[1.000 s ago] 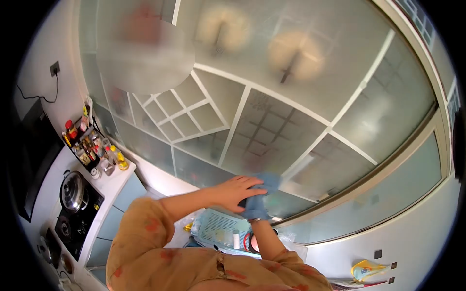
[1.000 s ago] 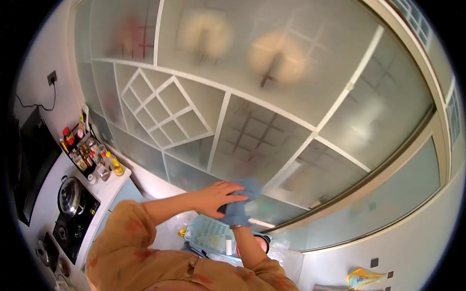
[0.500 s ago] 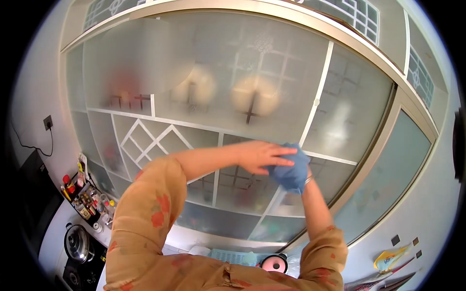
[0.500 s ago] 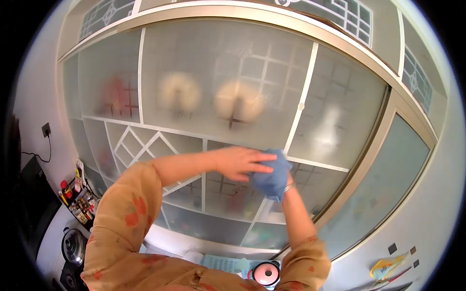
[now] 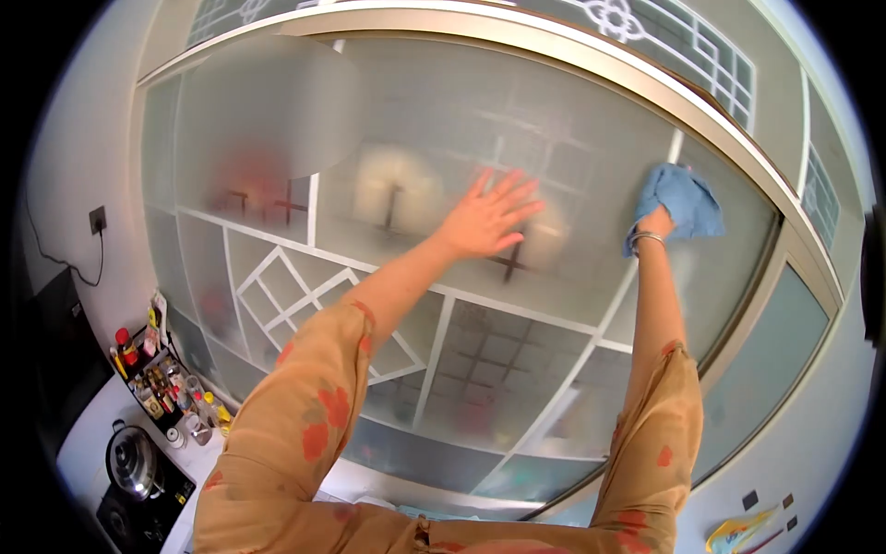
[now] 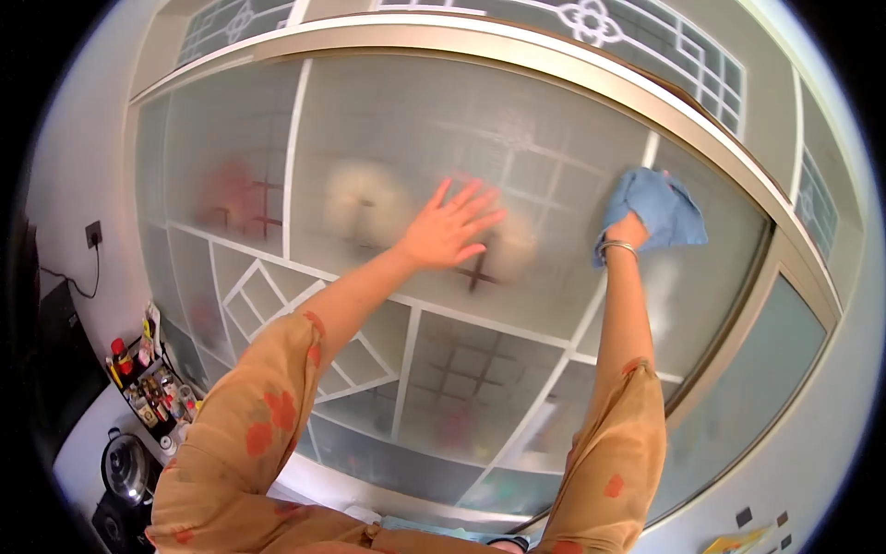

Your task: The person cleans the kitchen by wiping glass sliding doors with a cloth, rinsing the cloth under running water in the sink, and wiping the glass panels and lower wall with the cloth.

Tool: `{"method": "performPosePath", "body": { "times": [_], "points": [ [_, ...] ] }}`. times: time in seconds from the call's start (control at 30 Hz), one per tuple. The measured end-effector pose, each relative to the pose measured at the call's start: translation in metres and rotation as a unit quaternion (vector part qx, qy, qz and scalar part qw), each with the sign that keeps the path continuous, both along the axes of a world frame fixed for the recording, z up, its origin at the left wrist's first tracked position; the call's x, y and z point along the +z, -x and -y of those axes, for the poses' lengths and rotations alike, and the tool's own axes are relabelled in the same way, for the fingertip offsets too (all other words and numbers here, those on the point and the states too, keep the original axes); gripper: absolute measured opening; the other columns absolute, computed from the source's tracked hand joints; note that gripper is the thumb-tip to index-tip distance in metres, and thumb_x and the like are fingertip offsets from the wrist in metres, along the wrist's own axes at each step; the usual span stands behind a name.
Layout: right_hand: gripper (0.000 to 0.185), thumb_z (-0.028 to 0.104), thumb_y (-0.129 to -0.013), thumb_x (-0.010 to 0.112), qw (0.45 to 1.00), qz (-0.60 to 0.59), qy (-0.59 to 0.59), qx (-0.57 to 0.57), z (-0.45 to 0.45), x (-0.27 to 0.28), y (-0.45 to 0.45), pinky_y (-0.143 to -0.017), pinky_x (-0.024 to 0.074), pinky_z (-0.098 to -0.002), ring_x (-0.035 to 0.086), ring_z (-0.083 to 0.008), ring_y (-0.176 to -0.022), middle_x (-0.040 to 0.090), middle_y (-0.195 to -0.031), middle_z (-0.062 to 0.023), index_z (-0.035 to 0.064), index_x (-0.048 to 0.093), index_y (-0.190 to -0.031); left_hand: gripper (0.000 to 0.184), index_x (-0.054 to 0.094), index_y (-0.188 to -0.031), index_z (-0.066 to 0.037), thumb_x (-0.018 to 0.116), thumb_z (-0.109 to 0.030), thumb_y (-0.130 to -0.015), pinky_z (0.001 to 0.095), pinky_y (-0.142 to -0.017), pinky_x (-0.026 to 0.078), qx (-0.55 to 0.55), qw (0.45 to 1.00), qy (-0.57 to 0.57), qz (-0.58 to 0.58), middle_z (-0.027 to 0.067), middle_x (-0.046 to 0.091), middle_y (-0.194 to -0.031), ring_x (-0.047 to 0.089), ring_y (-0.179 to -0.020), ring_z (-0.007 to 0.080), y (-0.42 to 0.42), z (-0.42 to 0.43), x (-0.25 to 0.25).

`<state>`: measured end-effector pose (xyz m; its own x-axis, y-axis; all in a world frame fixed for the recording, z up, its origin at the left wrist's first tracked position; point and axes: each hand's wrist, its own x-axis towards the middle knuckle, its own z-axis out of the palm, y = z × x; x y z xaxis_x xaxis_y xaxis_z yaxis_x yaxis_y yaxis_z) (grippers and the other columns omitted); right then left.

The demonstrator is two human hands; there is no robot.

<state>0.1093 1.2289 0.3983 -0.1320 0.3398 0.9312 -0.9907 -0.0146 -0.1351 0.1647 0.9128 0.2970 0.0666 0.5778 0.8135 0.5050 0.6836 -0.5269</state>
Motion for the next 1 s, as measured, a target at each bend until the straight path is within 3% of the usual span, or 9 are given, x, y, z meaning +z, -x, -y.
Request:
{"method": "performPosePath", "body": {
  "times": [0.03, 0.1, 0.17, 0.3, 0.37, 0.47, 0.73, 0.87, 1.0],
  "points": [
    [0.049, 0.023, -0.093, 0.036, 0.964, -0.074, -0.080, -0.242, 0.028, -0.003, 0.005, -0.109, 0.0219, -0.0354, 0.035, -0.0257, -0.128, 0.041, -0.137, -0.0109, 0.0065, 0.032, -0.139, 0.064, 0.037, -0.137, -0.025, 0.060, -0.041, -0.080, 0.0550, -0.107, 0.017, 0.006, 1.000, -0.005, -0.002, 0.0044, 0.026, -0.147, 0.022, -0.136, 0.0284, -0.002, 0.000, 0.001],
    [0.051, 0.016, -0.091, 0.038, 0.686, -0.207, -0.215, -0.663, 0.111, -0.008, -0.004, -0.104, 0.0300, -0.0386, 0.045, -0.0256, -0.120, 0.047, -0.133, -0.0099, 0.0096, 0.029, -0.140, 0.061, 0.040, -0.136, -0.025, 0.059, -0.042, -0.080, 0.0546, -0.107, 0.017, -0.009, 1.000, 0.002, -0.015, 0.0043, 0.031, -0.144, 0.024, -0.135, 0.0279, -0.001, 0.002, 0.001],
    [0.060, 0.015, -0.085, 0.049, 0.687, -0.089, -0.454, -0.560, 0.210, 0.029, -0.062, -0.095, 0.0372, -0.0404, 0.056, -0.0255, -0.103, 0.057, -0.121, -0.0083, 0.0196, 0.028, -0.141, 0.060, 0.041, -0.134, -0.024, 0.058, -0.042, -0.080, 0.0541, -0.108, 0.017, -0.003, 1.000, -0.003, 0.000, 0.0042, 0.035, -0.142, 0.026, -0.134, 0.0276, 0.006, 0.009, -0.004],
    [0.061, 0.028, -0.082, 0.062, 0.744, -0.134, -0.468, -0.458, 0.281, 0.046, -0.052, -0.085, 0.0440, -0.0392, 0.057, -0.0292, -0.101, 0.062, -0.107, -0.0103, 0.0338, 0.033, -0.135, 0.057, 0.044, -0.132, -0.023, 0.058, -0.042, -0.080, 0.0527, -0.109, 0.017, -0.033, 0.999, -0.002, -0.002, 0.0025, 0.038, -0.140, 0.026, -0.134, 0.0257, 0.010, 0.016, -0.015],
    [0.062, 0.043, -0.082, 0.059, 0.660, -0.120, -0.540, -0.508, 0.327, 0.052, -0.052, -0.081, 0.0480, -0.0426, 0.059, -0.0328, -0.097, 0.061, -0.109, -0.0101, 0.0333, 0.031, -0.137, 0.057, 0.045, -0.132, -0.023, 0.058, -0.043, -0.080, 0.0521, -0.109, 0.017, -0.013, 0.999, 0.022, 0.037, 0.0021, 0.038, -0.140, 0.025, -0.134, 0.0253, 0.010, 0.011, -0.015],
    [0.058, 0.049, -0.084, 0.055, 0.653, -0.114, -0.537, -0.522, 0.333, 0.058, -0.041, -0.082, 0.0485, -0.0427, 0.059, -0.0336, -0.098, 0.061, -0.111, -0.0102, 0.0360, 0.031, -0.135, 0.058, 0.044, -0.133, -0.024, 0.058, -0.042, -0.080, 0.0515, -0.109, 0.017, 0.027, 0.995, 0.028, 0.088, 0.0015, 0.036, -0.141, 0.024, -0.135, 0.0247, -0.001, 0.016, -0.011],
    [0.056, 0.053, -0.085, 0.050, 0.640, -0.050, -0.442, -0.626, 0.181, 0.061, -0.061, -0.075, 0.0513, -0.0428, 0.061, -0.0349, -0.093, 0.060, -0.113, -0.0102, 0.0412, 0.030, -0.136, 0.061, 0.041, -0.134, -0.024, 0.062, -0.036, -0.078, 0.0513, -0.109, 0.015, -0.026, 0.999, 0.003, 0.033, 0.0020, 0.032, -0.144, 0.026, -0.134, 0.0253, -0.001, 0.011, -0.011],
    [0.054, 0.052, -0.084, 0.052, 0.697, -0.114, -0.331, -0.627, 0.056, 0.050, -0.069, -0.082, 0.0486, -0.0412, 0.060, -0.0331, -0.094, 0.062, -0.108, -0.0102, 0.0359, 0.036, -0.133, 0.061, 0.040, -0.135, -0.028, 0.062, -0.036, -0.079, 0.0510, -0.109, 0.015, -0.001, 0.999, 0.003, 0.049, 0.0008, 0.027, -0.147, 0.023, -0.136, 0.0257, 0.000, 0.008, -0.013],
    [0.049, 0.021, -0.082, 0.052, 0.684, -0.094, -0.219, -0.689, -0.032, 0.038, -0.072, -0.084, 0.0462, -0.0410, 0.059, -0.0338, -0.095, 0.062, -0.106, -0.0123, 0.0239, 0.044, -0.130, 0.062, 0.040, -0.136, -0.028, 0.062, -0.036, -0.079, 0.0509, -0.109, 0.015, 0.011, 0.999, 0.001, 0.032, 0.0009, 0.026, -0.148, 0.022, -0.136, 0.0260, -0.003, 0.006, -0.011]
  ]
}}
